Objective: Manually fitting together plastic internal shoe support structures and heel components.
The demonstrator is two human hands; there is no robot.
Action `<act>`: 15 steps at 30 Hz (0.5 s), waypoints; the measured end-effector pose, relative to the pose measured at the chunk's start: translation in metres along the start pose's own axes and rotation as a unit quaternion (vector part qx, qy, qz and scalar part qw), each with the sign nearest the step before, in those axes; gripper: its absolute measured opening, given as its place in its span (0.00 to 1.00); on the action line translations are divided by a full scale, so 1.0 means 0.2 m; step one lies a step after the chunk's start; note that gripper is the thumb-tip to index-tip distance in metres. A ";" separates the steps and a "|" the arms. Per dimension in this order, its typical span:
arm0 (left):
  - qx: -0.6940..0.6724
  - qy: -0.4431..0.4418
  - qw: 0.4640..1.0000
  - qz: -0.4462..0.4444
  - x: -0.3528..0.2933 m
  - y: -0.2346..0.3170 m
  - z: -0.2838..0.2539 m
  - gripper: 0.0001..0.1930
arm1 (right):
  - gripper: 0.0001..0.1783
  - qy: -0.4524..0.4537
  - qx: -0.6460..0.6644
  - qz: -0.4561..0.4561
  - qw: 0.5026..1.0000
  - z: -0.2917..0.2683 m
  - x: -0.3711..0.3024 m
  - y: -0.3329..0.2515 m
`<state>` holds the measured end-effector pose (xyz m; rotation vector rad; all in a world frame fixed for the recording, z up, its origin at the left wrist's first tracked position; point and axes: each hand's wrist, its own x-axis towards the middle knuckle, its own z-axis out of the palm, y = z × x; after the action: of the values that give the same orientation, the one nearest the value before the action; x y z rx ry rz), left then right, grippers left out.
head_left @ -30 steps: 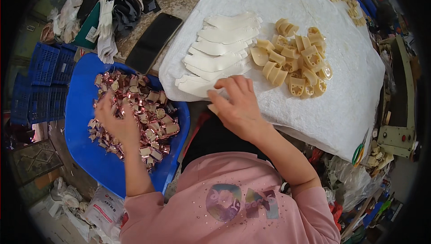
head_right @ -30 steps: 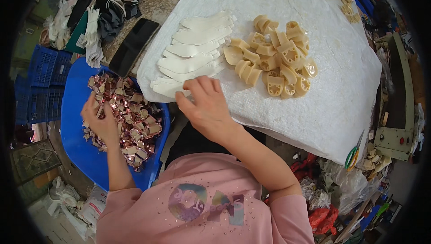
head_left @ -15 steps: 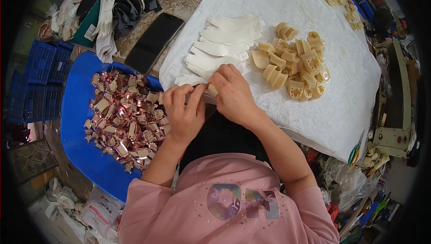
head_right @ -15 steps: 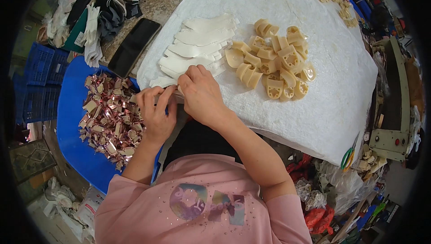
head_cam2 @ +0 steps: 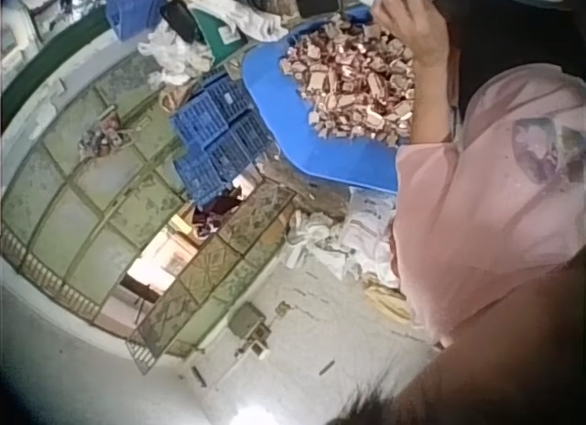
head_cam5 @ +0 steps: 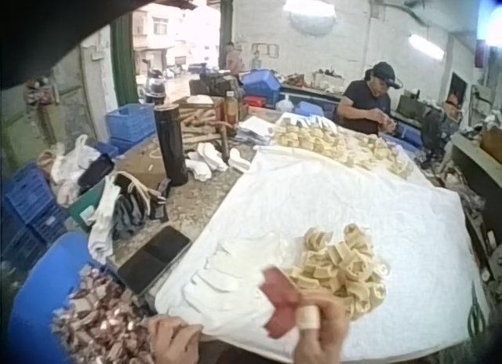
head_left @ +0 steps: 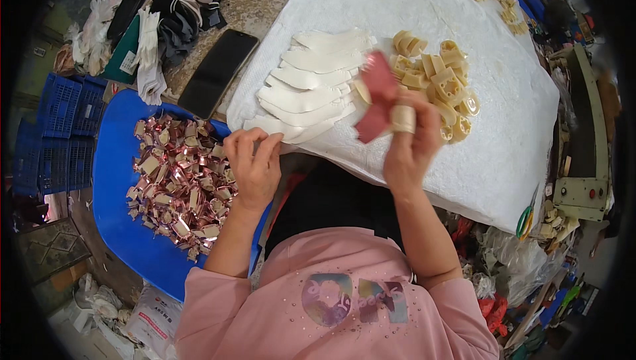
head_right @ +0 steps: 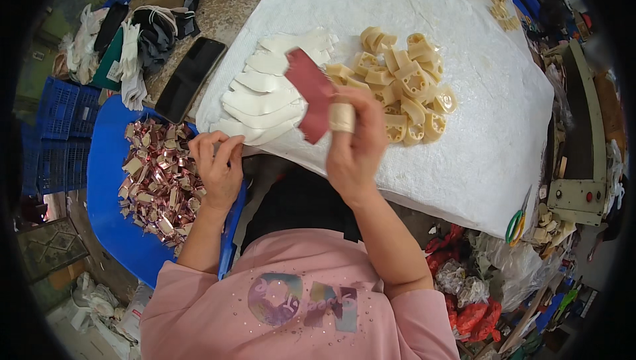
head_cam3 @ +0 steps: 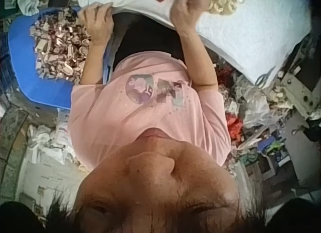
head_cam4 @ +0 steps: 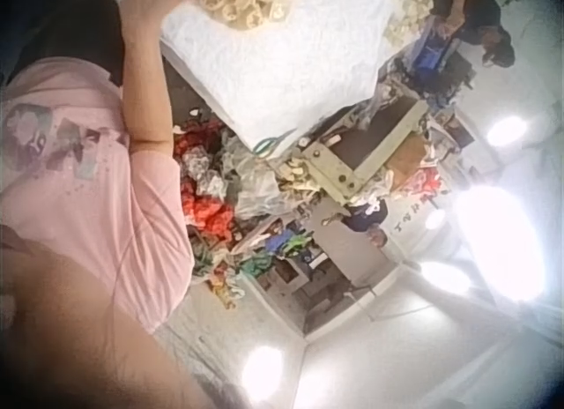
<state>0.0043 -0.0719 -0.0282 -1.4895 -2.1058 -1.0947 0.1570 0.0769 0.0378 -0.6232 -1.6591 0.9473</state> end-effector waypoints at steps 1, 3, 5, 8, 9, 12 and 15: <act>-0.030 -0.019 0.999 -0.012 0.04 0.01 -0.01 0.15 | 0.10 0.028 -0.062 -0.046 0.997 -0.06 0.01 -0.03; -0.045 0.019 0.998 -0.030 0.09 0.10 -0.04 0.15 | 0.12 -0.003 -0.107 -0.088 0.990 -0.17 0.01 -0.04; -0.037 0.041 0.998 -0.026 0.10 0.18 -0.05 0.15 | 0.15 -0.050 -0.201 -0.187 0.960 -0.25 0.00 -0.04; -0.367 -0.151 0.914 -0.089 0.15 0.36 -0.04 0.15 | 0.13 -0.105 -0.240 -0.226 0.938 -0.24 -0.09 -0.09; -0.457 -0.221 0.849 -0.148 0.14 0.42 -0.02 0.17 | 0.11 -0.138 -0.238 -0.229 0.934 -0.24 -0.13 -0.09; -0.547 -0.281 0.743 -0.265 0.08 0.52 0.08 0.21 | 0.13 -0.201 -0.236 -0.209 0.927 -0.27 -0.18 -0.11; -0.651 -0.213 0.573 -0.450 0.19 0.63 0.11 0.23 | 0.19 -0.130 -0.215 -0.114 0.961 -0.43 -0.17 -0.06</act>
<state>0.1066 -0.0114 0.0326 -0.8503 -2.3763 -3.5644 0.2502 0.0663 0.0386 -0.5933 -2.1492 0.5169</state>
